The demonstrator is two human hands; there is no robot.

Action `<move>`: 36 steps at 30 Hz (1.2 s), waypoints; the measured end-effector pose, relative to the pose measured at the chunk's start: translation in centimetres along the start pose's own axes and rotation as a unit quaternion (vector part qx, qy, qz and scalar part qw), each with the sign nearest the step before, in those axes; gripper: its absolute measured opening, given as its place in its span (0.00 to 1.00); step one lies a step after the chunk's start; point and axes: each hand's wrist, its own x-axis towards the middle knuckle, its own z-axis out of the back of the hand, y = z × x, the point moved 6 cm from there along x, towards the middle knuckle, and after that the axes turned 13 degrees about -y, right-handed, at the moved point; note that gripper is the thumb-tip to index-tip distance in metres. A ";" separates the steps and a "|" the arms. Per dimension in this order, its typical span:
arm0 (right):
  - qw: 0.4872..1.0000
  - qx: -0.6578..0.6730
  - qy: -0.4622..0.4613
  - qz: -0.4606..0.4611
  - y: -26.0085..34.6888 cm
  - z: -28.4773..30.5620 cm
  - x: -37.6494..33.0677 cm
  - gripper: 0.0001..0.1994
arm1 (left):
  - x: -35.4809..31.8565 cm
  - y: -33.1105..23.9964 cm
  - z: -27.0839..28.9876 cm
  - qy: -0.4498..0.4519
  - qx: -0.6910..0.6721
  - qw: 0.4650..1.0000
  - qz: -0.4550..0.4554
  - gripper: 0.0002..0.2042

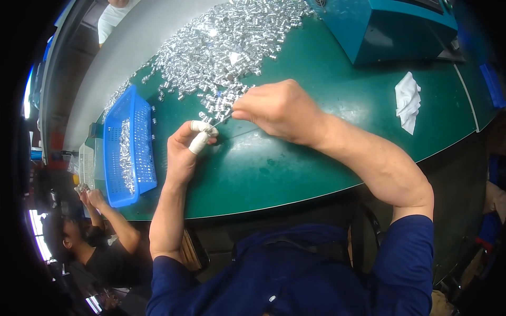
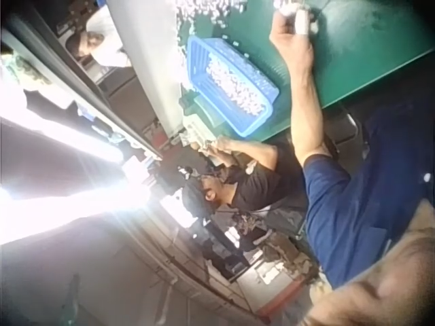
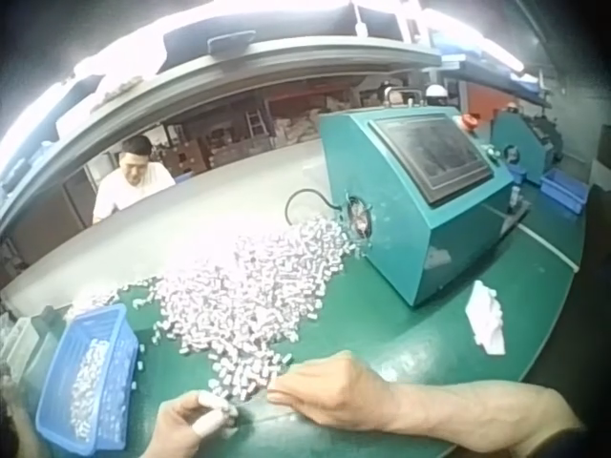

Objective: Stringing small silver metal components onto a thin wire or thread at a factory assembly workstation.

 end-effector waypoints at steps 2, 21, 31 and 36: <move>0.972 0.065 0.047 -0.223 -1.0 -0.8 -0.6 0.05 | -0.2 -0.1 -0.3 -0.010 0.011 1.000 -0.010 0.05; 0.797 0.210 0.133 -0.551 -1.0 -3.6 -4.0 0.12 | -1.1 -2.5 -1.2 -0.017 0.170 0.968 -0.186 0.04; 0.991 0.057 0.015 -0.117 -0.1 -1.1 -1.1 0.06 | 0.1 0.0 -0.5 -0.013 0.013 1.000 -0.003 0.04; 0.712 0.248 0.195 -0.627 -2.2 -3.5 -4.5 0.07 | -0.5 -2.2 -0.5 -0.037 0.230 0.949 -0.212 0.04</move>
